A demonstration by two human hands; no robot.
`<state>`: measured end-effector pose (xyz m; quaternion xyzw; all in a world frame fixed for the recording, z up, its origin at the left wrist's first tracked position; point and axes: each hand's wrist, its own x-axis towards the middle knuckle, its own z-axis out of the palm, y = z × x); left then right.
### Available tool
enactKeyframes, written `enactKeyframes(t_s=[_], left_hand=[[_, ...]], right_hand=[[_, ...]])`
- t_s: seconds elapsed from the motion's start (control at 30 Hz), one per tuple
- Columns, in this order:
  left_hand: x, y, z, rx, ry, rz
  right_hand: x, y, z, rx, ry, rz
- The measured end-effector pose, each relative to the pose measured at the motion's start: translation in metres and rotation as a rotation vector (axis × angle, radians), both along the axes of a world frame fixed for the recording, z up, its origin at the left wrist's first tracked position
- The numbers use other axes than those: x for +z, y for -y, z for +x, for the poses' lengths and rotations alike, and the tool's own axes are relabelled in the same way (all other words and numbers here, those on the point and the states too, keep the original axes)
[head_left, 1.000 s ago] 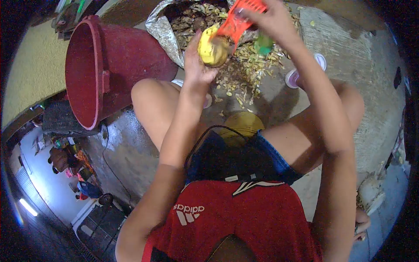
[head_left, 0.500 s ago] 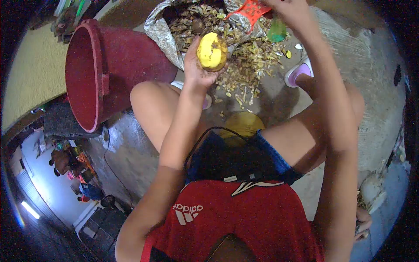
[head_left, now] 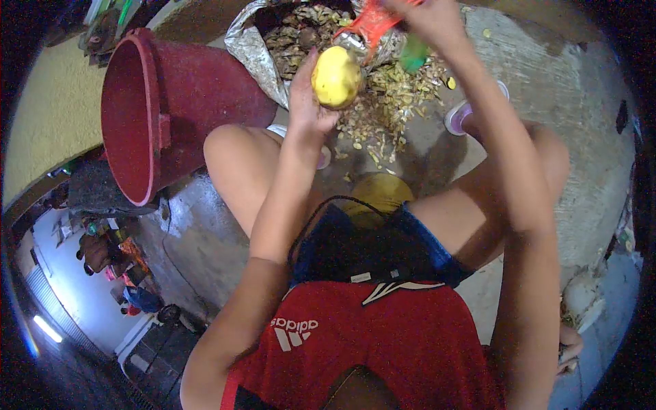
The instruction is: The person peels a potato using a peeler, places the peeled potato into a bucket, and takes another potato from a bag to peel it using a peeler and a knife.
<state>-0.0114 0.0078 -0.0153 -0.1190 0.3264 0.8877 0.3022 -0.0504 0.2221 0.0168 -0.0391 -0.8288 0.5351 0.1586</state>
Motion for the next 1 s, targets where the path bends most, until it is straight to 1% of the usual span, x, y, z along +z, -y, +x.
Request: enactKeyframes(t_s=[0.03, 0.07, 0.1, 0.2, 0.23, 0.33, 0.37, 0.47, 0.5, 0.6, 0.63, 0.67, 0.73, 0.83, 0.87, 0.93, 1.0], left_hand=[[0.008, -0.002, 0.007, 0.041, -0.002, -0.065], [0.013, -0.004, 0.007, 0.080, -0.007, -0.132], [0.014, -0.005, 0.006, 0.098, 0.029, -0.111], [0.001, 0.005, 0.001, 0.063, -0.035, -0.075], [0.003, 0.005, 0.002, 0.059, -0.020, -0.035], [0.006, 0.005, 0.003, 0.029, -0.002, 0.079], [0.002, 0.006, 0.002, 0.011, -0.011, 0.110], [-0.010, 0.013, -0.001, -0.075, -0.015, 0.201], [-0.009, 0.013, -0.002, -0.110, -0.011, 0.231], [-0.008, 0.006, 0.001, 0.010, 0.063, 0.099], [-0.008, 0.005, 0.001, 0.003, 0.065, 0.117], [-0.007, 0.004, 0.001, -0.003, 0.068, 0.135], [-0.004, 0.004, 0.000, -0.010, 0.086, 0.157], [0.002, 0.005, -0.001, 0.010, 0.116, 0.140], [0.001, 0.004, -0.001, 0.032, 0.112, 0.118], [0.000, 0.002, -0.001, 0.048, 0.114, 0.092], [0.001, 0.000, -0.002, 0.032, 0.124, 0.089]], right_hand=[[0.017, -0.018, -0.007, -0.110, -0.043, 0.188], [0.016, -0.032, -0.014, -0.118, 0.130, -0.164], [0.022, -0.036, -0.016, -0.130, 0.171, -0.241], [0.016, -0.031, -0.007, 0.011, 0.091, -0.288], [0.015, -0.031, -0.003, -0.017, 0.015, 0.088], [0.022, -0.027, -0.004, 0.063, 0.076, -0.449], [0.030, -0.030, -0.003, 0.003, 0.142, -0.361], [0.013, -0.032, -0.010, 0.125, 0.019, -0.638], [0.023, -0.029, -0.004, 0.159, 0.147, -0.693], [0.024, -0.015, 0.005, 0.225, 0.270, -0.553], [0.024, -0.008, 0.010, 0.248, 0.280, -0.561], [0.027, -0.003, 0.011, 0.258, 0.373, -0.425], [0.015, 0.004, 0.019, 0.392, 0.323, -0.429], [-0.006, 0.023, 0.029, 0.438, 0.238, -0.323], [-0.010, 0.026, 0.030, 0.433, 0.218, -0.341], [-0.009, 0.031, 0.034, 0.423, 0.176, -0.377], [-0.005, 0.028, 0.032, 0.429, 0.161, -0.297]])
